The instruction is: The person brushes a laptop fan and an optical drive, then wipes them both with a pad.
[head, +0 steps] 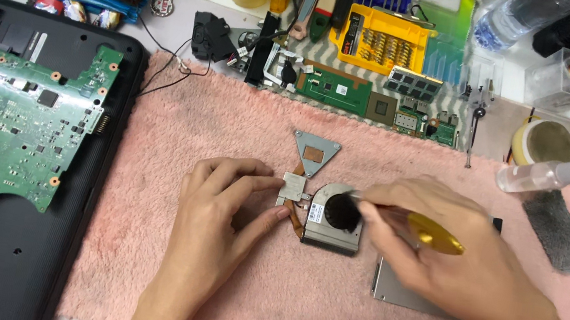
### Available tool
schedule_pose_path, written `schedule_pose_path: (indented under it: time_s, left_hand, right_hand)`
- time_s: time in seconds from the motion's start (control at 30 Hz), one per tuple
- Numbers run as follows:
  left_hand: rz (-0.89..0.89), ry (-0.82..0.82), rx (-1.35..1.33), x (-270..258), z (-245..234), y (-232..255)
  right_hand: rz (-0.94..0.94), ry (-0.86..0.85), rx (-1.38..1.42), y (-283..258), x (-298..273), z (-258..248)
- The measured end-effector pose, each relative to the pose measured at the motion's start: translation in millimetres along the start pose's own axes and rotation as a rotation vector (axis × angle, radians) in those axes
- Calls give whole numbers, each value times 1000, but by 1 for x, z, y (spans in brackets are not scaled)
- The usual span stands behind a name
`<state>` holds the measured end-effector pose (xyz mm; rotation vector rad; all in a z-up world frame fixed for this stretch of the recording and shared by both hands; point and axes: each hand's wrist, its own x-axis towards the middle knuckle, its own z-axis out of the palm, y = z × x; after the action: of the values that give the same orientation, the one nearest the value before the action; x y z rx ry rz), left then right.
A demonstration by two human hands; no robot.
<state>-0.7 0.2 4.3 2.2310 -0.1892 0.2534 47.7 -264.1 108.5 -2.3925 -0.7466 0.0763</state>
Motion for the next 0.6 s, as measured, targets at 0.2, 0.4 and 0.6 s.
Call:
schedule_pose_path:
  time_s: [0.2,0.4,0.6]
  left_hand:
    - [21,8,30,-1,2,-4]
    - [3,6,26,-1,2,-3]
    - [3,2,13,-1,0,0]
  right_hand:
    - [96,-170,-23,0,-7,-9]
    - [-76,-19,57,-7,6,-3]
    - [-128,-60,-104,-1,-12,-13]
